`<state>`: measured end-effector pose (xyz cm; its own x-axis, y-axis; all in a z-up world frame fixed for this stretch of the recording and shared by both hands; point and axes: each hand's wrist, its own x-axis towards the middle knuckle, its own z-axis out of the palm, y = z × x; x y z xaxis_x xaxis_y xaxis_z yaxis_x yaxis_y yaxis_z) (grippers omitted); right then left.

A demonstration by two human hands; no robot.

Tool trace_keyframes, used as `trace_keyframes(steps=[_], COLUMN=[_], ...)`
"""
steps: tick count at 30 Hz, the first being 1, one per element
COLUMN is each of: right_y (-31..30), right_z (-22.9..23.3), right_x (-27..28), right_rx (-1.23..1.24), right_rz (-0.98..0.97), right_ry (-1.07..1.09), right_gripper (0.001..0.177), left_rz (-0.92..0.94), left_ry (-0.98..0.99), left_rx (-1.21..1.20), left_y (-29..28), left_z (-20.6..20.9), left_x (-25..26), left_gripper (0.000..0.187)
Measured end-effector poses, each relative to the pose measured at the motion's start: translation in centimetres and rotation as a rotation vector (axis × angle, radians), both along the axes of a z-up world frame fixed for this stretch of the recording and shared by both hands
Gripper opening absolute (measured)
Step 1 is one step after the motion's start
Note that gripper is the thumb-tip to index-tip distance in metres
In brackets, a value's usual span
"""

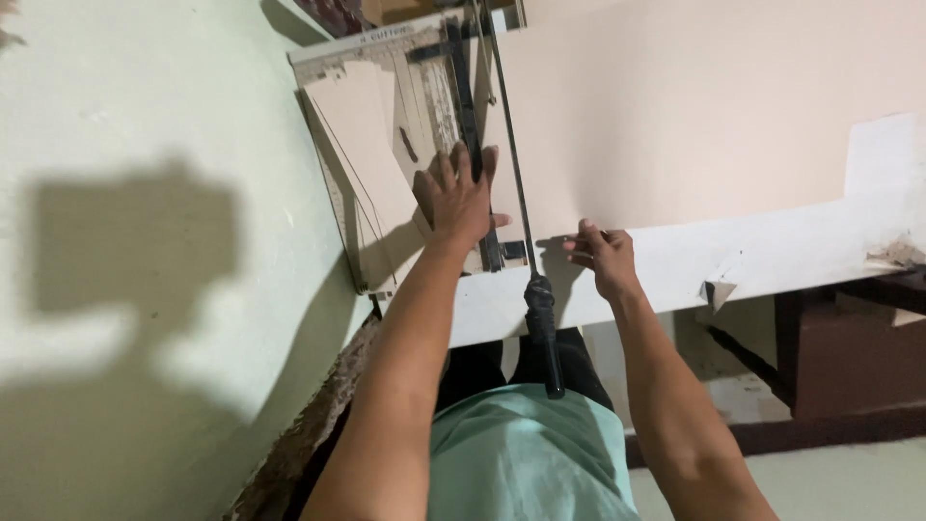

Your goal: The person uses a manual paper cutter to trim large sheets of light-colored paper. They align the paper against the guide, pull down the lever to cut, and then remove the cut pieces, repeating the process for multiple sheets.

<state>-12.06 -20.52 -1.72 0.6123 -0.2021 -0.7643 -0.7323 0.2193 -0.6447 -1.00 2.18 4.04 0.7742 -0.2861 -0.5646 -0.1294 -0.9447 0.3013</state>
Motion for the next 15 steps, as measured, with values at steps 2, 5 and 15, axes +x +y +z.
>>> trace_keyframes(steps=[2, 5, 15], right_y=[0.0, -2.3, 9.4], right_z=[-0.1, -1.9, 9.5], right_x=[0.1, 0.0, -6.7], right_rx=[-0.031, -0.194, -0.686], right_rz=[0.037, 0.48, 1.035], right_ry=[0.026, 0.196, 0.092], right_gripper=[0.034, 0.053, 0.076], left_rz=[0.061, 0.028, 0.055], left_ry=[0.111, 0.105, 0.108], left_rx=[0.103, 0.237, 0.218], left_y=[-1.4, -1.8, -2.3], left_z=[0.2, -4.0, -3.2], left_x=[-0.1, -0.2, 0.6], left_gripper=[0.111, 0.114, 0.116])
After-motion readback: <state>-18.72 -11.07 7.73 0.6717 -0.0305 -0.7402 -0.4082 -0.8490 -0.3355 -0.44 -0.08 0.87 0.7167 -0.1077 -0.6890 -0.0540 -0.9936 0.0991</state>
